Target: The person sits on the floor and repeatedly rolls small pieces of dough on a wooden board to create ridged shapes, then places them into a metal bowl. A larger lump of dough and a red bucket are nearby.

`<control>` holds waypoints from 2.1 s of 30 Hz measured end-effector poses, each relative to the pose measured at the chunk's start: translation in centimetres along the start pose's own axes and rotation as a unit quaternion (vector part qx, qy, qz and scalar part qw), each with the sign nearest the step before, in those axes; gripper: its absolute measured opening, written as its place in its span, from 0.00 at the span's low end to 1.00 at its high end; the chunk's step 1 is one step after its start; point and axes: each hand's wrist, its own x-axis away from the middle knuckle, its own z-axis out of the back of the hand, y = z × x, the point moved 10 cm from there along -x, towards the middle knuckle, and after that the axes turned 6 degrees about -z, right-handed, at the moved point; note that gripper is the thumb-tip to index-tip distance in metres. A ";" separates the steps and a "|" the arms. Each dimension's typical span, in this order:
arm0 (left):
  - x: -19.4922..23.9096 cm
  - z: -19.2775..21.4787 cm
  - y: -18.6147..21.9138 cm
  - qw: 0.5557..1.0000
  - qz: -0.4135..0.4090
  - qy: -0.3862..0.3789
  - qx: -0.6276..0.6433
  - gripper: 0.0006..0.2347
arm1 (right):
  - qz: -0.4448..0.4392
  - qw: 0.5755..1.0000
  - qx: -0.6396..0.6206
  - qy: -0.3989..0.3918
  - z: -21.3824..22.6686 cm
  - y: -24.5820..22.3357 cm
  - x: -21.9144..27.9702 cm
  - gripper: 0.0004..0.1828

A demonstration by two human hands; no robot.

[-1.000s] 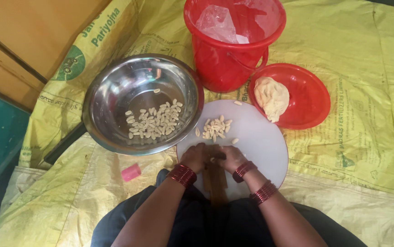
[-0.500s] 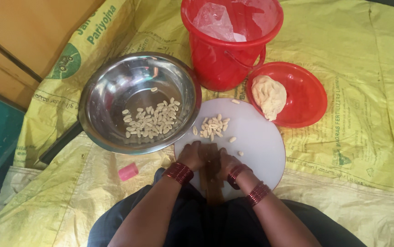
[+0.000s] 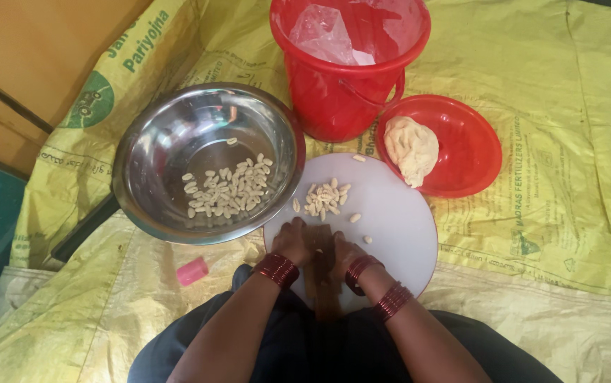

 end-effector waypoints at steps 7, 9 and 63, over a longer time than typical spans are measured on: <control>-3.1 -1.6 -3.3 0.998 0.012 0.049 0.045 0.18 | 0.016 1.000 -0.003 0.012 0.3 -0.3 0.4 0.57; -3.8 -1.6 -4.1 0.995 0.006 0.073 0.067 0.13 | 0.016 1.000 -0.004 0.008 0.2 -0.4 0.6 0.58; -0.4 -0.5 -0.3 0.997 0.055 -0.057 0.000 0.31 | 0.012 0.999 0.026 0.047 1.8 -0.1 0.7 0.51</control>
